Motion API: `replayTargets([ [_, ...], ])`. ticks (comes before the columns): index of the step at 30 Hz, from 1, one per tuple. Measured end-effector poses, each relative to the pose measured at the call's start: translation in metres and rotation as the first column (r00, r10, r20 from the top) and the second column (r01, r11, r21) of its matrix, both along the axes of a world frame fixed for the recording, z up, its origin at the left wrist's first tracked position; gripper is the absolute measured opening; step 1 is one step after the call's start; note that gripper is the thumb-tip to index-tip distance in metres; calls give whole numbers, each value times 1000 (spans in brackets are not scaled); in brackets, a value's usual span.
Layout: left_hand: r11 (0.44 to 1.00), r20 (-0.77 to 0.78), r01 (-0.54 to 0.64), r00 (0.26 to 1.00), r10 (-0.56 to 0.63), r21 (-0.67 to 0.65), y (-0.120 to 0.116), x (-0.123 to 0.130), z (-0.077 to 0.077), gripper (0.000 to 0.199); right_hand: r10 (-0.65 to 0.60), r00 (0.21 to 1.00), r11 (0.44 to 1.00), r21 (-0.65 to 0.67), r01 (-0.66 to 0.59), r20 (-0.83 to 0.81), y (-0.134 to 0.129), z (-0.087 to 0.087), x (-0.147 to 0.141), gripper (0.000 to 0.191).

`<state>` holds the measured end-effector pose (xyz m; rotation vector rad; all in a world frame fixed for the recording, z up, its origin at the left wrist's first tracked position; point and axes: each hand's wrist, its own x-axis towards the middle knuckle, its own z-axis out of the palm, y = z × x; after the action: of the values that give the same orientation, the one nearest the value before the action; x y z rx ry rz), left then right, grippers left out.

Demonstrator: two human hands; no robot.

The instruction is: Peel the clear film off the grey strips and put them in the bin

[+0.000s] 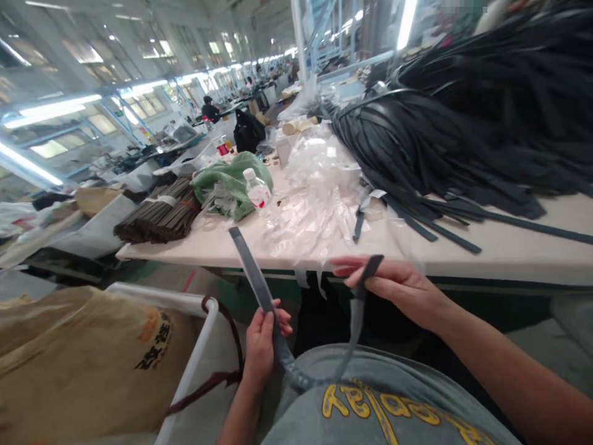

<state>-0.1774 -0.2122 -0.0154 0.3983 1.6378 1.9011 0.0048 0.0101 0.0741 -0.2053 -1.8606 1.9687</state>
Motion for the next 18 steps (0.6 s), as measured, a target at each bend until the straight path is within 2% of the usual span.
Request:
replayTargets([
  [2,985,-16,164,986,-165,-59,4,10,4,35,-22,998,1000,20,23,-52,9,5,-11,19],
  [5,929,-21,340,938,-346,-144,15,24,12,33,-18,994,999,27,21,-111,19,9,-20,20],
  [9,840,-53,496,853,-518,-221,33,40,26,27,-6,985,1000,-13,4,-175,25,12,-13,25],
  [12,788,-68,561,802,-593,-254,49,43,35,26,-99,969,995,-26,95,-228,24,15,2,23],
  [14,773,-71,594,781,-620,-223,64,43,42,31,-178,954,984,-15,179,-242,18,17,12,23],
  [18,753,-76,657,749,-658,-49,100,55,60,42,-274,930,950,84,302,-243,3,18,25,26],
])
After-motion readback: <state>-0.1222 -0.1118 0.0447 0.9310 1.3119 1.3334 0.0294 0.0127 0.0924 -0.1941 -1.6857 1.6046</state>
